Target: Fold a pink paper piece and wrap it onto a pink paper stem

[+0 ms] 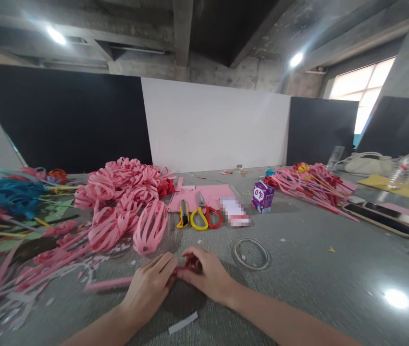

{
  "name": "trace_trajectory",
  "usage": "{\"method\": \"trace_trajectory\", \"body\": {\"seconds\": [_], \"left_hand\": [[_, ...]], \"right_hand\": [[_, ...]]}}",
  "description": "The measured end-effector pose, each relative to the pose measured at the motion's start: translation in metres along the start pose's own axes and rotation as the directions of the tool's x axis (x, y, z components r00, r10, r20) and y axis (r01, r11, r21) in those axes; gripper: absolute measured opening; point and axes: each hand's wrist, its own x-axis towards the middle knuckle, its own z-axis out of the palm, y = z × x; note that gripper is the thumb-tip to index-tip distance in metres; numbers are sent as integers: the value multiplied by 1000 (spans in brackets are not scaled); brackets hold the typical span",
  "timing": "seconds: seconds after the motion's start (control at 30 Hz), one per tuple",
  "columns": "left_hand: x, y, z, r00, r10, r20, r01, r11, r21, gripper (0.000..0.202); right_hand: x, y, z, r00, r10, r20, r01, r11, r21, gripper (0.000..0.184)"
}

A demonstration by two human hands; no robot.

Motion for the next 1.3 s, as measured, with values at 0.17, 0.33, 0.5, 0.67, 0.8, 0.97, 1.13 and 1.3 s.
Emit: {"method": "trace_trajectory", "body": {"seconds": [0.17, 0.33, 0.5, 0.67, 0.8, 0.97, 1.13, 1.3], "left_hand": [[-1, 0, 2, 999, 47, 1, -47, 999, -10, 16], [1, 2, 2, 999, -38, 35, 41, 997, -67, 8], [3, 1, 0, 994, -59, 90, 77, 974, -215, 13], [5, -1, -2, 992, -68, 110, 96, 957, -275, 21], [6, 0, -2, 989, -91, 119, 118, 960, -252, 26], [7, 0, -2, 984, -117, 133, 142, 970, -199, 27], [8, 1, -5, 978, -129, 163, 157, 972, -173, 29], [6, 2, -5, 973, -153, 174, 183, 968, -169, 40]], "right_hand": [[-2, -1, 0, 995, 16, 103, -16, 1000, -1, 12], [-1, -1, -2, 999, 35, -25, -32, 996, 87, 6], [-2, 1, -2, 995, 95, -13, -91, 979, 183, 6], [1, 1, -3, 997, 70, -31, -63, 978, 197, 13], [2, 3, -4, 998, 57, -39, -48, 978, 203, 16], [2, 11, -3, 996, 87, -4, -82, 956, 281, 20], [3, 11, -3, 992, 129, 8, -123, 921, 369, 22], [4, 12, -3, 990, 137, -18, -124, 937, 325, 21]]}}
